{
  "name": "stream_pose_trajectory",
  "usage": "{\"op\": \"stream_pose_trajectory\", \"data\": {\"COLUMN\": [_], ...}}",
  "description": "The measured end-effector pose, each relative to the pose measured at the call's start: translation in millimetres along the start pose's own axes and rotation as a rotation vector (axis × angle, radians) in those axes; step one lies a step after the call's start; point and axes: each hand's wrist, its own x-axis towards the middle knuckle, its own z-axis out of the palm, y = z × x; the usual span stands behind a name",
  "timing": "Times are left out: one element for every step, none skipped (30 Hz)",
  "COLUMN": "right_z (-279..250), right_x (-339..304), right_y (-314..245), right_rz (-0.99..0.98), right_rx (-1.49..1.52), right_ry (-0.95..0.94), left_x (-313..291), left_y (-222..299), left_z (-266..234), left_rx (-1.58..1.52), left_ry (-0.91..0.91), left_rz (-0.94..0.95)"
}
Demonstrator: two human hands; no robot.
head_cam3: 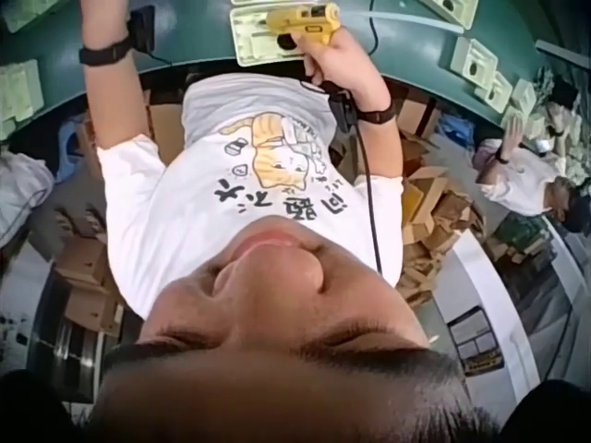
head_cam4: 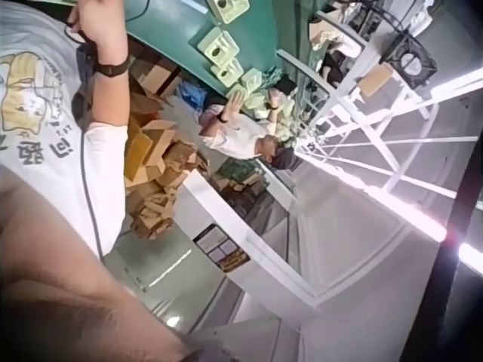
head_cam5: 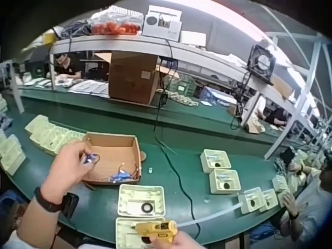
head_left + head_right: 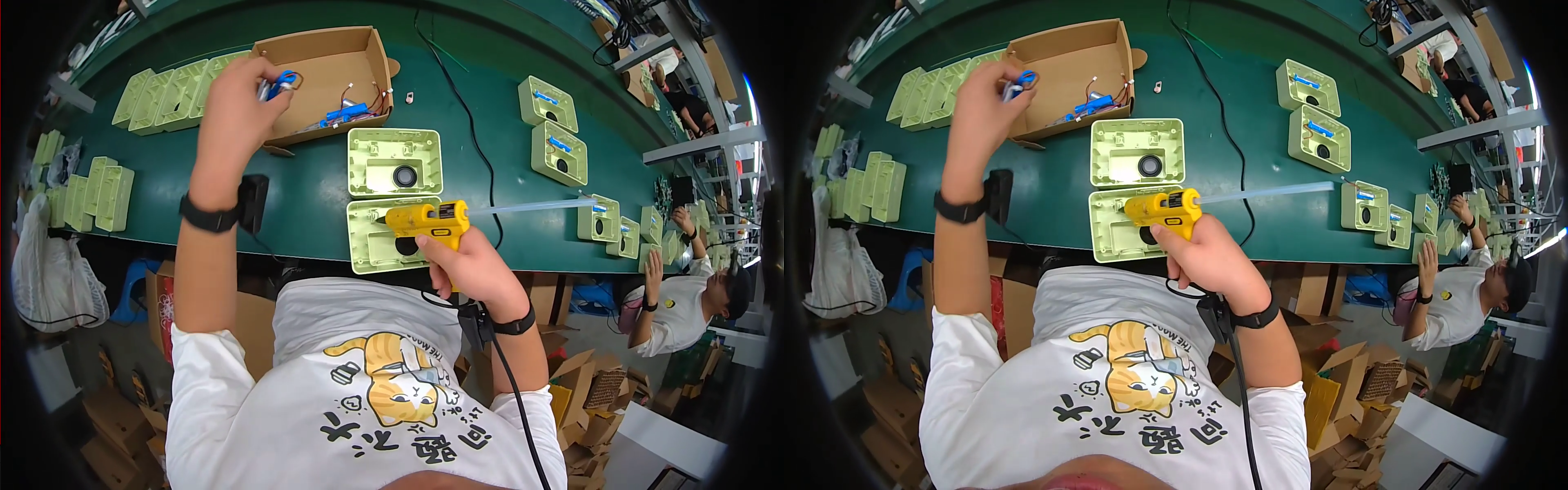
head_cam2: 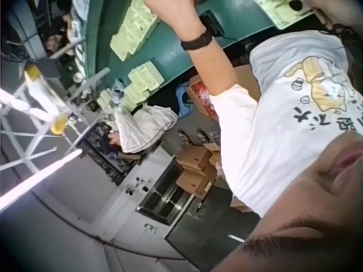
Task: The person picks up a battery from a box, places it into a plastic housing, and applies glue with a glue gun before repeating the process.
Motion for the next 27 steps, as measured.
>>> {"op": "stream_pose_trajectory", "data": {"right_z": [2,4,6,7,6,6,6,8,12,16,18,20,21,23,24,25,26,28,28,28,28,28,28,28,27,27,27], "right_x": [-5,-12,-18,-24,-31,-36,-39,-40,-39,-37,-36,-34,-31,-29,-28,-29,-32,-34,-35,-36,-36,-36,-37,-39,-39,-39,-39], "right_y": [3,5,8,11,13,15,17,18,21,25,29,35,40,41,43,45,44,38,36,37,38,40,40,40,38,37,36], "right_rz": [-0.050,-0.099,-0.147,-0.138,-0.132,-0.125,-0.118,-0.110,-0.120,-0.129,-0.139,-0.132,-0.229,-0.325,-0.421,-0.418,-0.398,-0.379,-0.360,-0.358,-0.354,-0.350,-0.346,-0.342,-0.352,-0.363,-0.373], "right_rx": [0.087,0.174,0.259,0.264,0.262,0.260,0.258,0.259,0.223,0.187,0.149,0.148,0.022,-0.106,-0.236,-0.237,-0.241,-0.243,-0.246,-0.247,-0.235,-0.224,-0.214,-0.217,-0.223,-0.229,-0.235], "right_ry": [0.058,0.121,0.182,0.186,0.205,0.225,0.246,0.248,0.273,0.298,0.322,0.323,0.377,0.428,0.477,0.477,0.483,0.488,0.494,0.494,0.491,0.489,0.486,0.486,0.487,0.487,0.487], "left_x": [-10,-24,-41,-54,-68,-85,-96,-103,-109,-110,-112,-114,-112,-110,-109,-112,-117,-124,-129,-135,-140,-145,-150,-156,-163,-169,-173], "left_y": [13,28,43,51,51,47,41,35,28,25,22,20,23,26,28,30,32,35,38,42,47,53,59,63,66,68,71], "left_z": [-9,-17,-24,-28,-25,-15,-3,9,23,34,40,44,45,46,47,48,46,43,41,41,41,43,45,49,55,62,68], "left_rx": [-0.079,-0.083,-0.198,-0.314,-0.315,-0.289,-0.264,-0.268,-0.211,-0.155,-0.098,-0.102,-0.042,0.018,0.079,0.076,-0.008,-0.090,-0.171,-0.173,-0.278,-0.383,-0.488,-0.491,-0.560,-0.629,-0.698], "left_ry": [0.016,0.007,-0.040,-0.088,-0.091,-0.146,-0.202,-0.207,-0.207,-0.207,-0.206,-0.210,-0.120,-0.028,0.064,0.062,0.054,0.046,0.038,0.037,0.019,0.001,-0.017,-0.017,-0.020,-0.023,-0.025], "left_rz": [-0.033,-0.033,-0.045,-0.058,-0.063,-0.032,-0.001,-0.004,-0.017,-0.028,-0.040,-0.043,0.029,0.100,0.171,0.170,0.106,0.042,-0.021,-0.023,-0.060,-0.097,-0.136,-0.139,-0.123,-0.106,-0.089]}}
